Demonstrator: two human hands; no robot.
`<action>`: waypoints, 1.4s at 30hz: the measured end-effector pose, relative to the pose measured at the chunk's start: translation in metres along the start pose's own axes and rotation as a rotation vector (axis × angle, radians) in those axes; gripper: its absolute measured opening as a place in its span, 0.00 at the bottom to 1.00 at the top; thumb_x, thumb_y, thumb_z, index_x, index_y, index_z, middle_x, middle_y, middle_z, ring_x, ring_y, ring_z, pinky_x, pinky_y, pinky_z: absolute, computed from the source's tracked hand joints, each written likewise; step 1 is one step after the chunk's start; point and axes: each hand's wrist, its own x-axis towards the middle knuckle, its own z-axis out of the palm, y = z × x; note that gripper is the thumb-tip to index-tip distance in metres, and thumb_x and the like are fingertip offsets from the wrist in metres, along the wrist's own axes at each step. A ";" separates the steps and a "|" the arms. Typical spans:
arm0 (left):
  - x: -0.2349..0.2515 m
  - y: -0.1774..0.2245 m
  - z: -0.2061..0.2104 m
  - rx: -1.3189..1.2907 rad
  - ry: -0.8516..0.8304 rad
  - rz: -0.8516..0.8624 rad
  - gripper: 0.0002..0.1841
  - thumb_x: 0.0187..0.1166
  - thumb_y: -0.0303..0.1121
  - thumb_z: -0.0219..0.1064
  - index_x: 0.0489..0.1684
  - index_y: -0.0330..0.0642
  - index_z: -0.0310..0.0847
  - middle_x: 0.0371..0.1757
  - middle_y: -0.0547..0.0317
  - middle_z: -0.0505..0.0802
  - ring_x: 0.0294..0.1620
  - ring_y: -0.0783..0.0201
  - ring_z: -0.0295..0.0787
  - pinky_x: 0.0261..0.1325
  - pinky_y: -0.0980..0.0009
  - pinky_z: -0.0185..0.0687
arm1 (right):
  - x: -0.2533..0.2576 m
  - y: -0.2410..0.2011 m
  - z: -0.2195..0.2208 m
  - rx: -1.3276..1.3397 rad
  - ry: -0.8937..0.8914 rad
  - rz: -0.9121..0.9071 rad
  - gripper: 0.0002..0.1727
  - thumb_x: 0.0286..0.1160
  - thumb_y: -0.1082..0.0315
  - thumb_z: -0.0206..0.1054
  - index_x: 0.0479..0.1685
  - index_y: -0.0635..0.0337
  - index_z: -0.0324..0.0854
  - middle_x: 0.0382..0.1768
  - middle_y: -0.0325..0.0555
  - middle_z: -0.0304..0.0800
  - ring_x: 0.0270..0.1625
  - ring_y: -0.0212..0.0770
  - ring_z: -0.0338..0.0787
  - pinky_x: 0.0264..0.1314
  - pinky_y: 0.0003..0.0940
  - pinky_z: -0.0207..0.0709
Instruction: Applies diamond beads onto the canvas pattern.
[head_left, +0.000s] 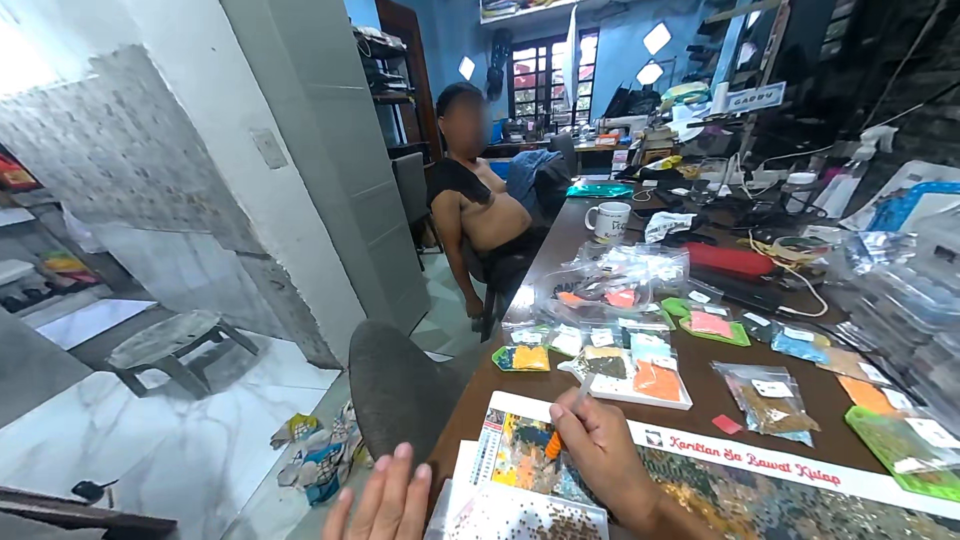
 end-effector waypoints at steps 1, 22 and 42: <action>0.011 -0.004 0.005 0.005 -0.026 -0.005 0.28 0.85 0.26 0.57 0.83 0.20 0.62 0.84 0.19 0.67 0.83 0.21 0.64 0.83 0.29 0.53 | 0.000 0.000 0.000 -0.001 0.007 -0.004 0.16 0.83 0.60 0.55 0.24 0.52 0.77 0.16 0.26 0.70 0.18 0.17 0.69 0.22 0.16 0.64; 0.143 -0.034 0.076 -0.873 -0.278 -0.282 0.26 0.79 0.25 0.52 0.81 0.38 0.68 0.58 0.51 0.86 0.54 0.62 0.86 0.59 0.63 0.83 | 0.001 0.002 0.001 -0.034 -0.034 0.030 0.17 0.84 0.59 0.54 0.26 0.54 0.79 0.17 0.28 0.72 0.20 0.18 0.71 0.23 0.17 0.65; 0.143 -0.035 0.084 -1.433 -0.306 -0.315 0.28 0.71 0.18 0.59 0.74 0.40 0.64 0.40 0.59 0.95 0.37 0.70 0.94 0.43 0.74 0.90 | 0.001 0.005 0.005 -0.004 -0.053 -0.108 0.17 0.88 0.61 0.54 0.30 0.59 0.79 0.18 0.32 0.74 0.21 0.17 0.71 0.24 0.13 0.65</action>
